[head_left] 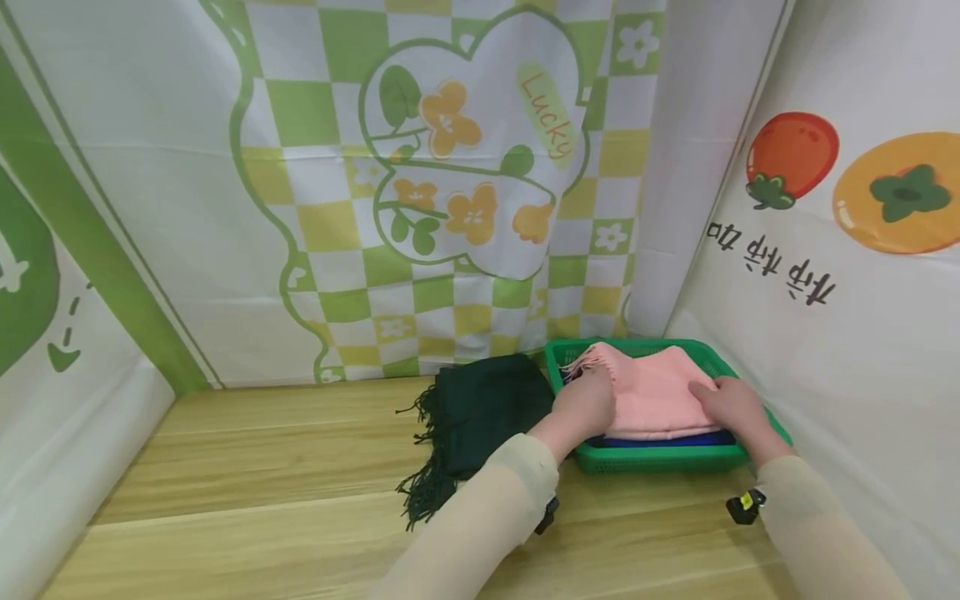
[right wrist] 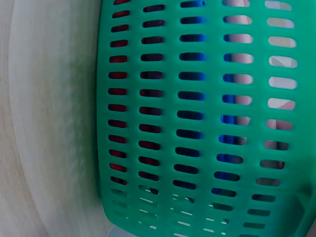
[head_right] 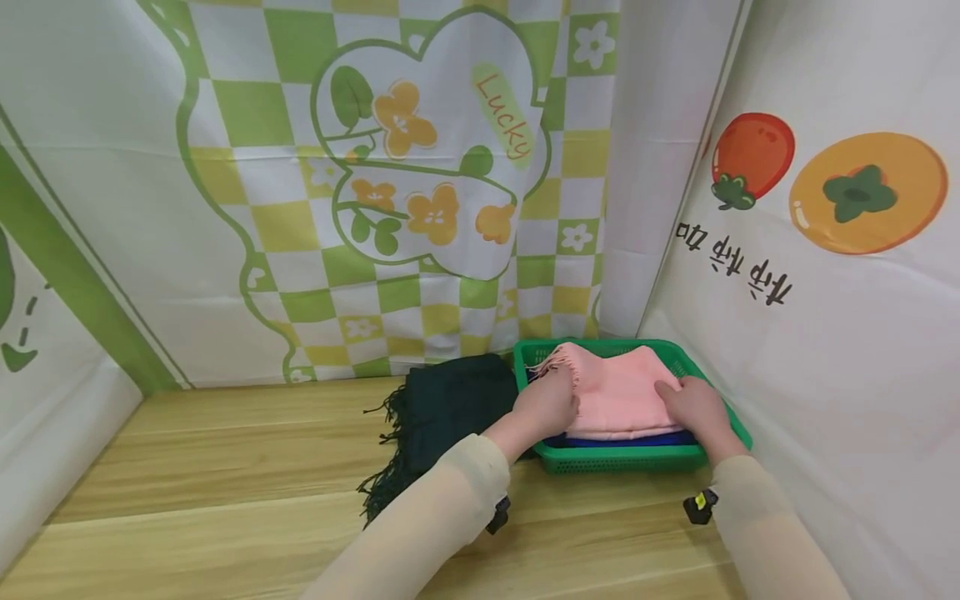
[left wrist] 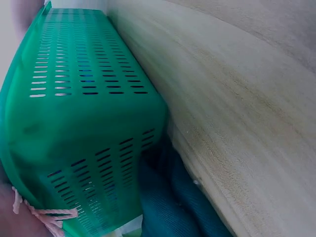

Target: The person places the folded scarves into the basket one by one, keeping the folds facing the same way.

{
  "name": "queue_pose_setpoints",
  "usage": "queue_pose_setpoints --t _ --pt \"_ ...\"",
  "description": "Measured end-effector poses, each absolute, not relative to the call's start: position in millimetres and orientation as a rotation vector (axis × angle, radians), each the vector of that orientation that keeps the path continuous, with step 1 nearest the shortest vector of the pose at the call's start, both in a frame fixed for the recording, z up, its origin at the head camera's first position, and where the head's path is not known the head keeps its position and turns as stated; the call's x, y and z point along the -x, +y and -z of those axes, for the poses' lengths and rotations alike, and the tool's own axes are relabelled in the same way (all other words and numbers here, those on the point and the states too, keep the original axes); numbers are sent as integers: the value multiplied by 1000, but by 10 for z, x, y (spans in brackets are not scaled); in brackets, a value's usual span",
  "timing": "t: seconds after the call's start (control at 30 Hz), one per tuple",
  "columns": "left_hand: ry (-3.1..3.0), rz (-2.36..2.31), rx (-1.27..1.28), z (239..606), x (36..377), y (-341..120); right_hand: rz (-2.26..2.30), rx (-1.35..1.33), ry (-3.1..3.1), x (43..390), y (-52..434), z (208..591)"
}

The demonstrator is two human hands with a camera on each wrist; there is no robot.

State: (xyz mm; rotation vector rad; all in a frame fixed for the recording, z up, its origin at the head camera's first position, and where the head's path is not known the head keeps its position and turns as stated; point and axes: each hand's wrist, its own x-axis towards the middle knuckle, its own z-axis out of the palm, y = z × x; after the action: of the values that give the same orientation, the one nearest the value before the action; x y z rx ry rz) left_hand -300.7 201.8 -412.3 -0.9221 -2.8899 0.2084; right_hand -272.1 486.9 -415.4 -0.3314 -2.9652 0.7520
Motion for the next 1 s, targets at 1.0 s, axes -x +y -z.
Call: queue_pose_setpoints --t 1.0 --pt "-2707 677 624 4244 3022 1687 -267 507 -3022 2670 4589 4082"
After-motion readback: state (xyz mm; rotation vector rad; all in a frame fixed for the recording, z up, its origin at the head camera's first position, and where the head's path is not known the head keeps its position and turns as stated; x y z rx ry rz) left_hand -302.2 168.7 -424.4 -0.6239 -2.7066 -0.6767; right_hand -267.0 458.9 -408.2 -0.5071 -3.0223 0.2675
